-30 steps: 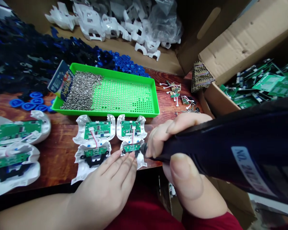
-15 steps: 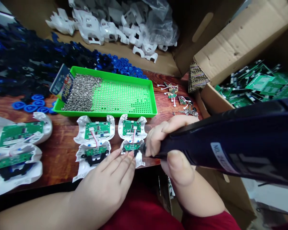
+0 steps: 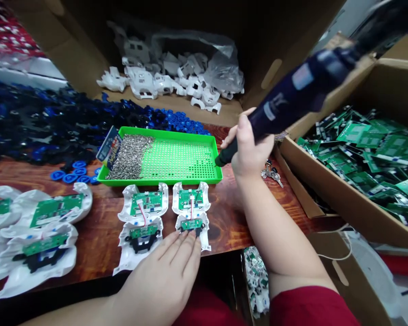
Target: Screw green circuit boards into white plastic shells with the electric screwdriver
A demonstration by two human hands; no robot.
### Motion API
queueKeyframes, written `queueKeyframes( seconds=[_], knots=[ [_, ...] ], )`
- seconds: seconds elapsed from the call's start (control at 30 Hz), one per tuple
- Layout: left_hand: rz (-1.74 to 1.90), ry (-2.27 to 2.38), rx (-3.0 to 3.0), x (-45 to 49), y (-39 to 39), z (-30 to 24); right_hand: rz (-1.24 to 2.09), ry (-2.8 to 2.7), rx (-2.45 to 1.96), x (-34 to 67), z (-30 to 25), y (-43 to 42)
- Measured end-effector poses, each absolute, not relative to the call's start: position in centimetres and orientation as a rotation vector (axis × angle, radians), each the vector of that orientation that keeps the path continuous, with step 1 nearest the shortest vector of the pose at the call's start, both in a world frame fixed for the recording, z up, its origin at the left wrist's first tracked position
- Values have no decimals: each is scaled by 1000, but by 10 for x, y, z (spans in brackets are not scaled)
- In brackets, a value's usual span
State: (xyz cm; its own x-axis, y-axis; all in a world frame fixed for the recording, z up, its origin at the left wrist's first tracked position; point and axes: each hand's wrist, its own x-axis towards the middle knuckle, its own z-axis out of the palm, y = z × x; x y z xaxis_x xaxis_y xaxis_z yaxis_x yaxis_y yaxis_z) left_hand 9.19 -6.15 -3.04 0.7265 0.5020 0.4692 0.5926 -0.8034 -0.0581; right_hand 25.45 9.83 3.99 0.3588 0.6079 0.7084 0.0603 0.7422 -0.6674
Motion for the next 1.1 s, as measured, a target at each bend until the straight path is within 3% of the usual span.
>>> queueKeyframes(
  seconds=[0.23,1.1],
  knots=[
    [-701,-844,-2675,95,-63,-31,428,-1223,-665,252,19,141],
    [-699,-842,-2638,100,-63,-30,477,-1216,-752,243,21,139]
  ],
)
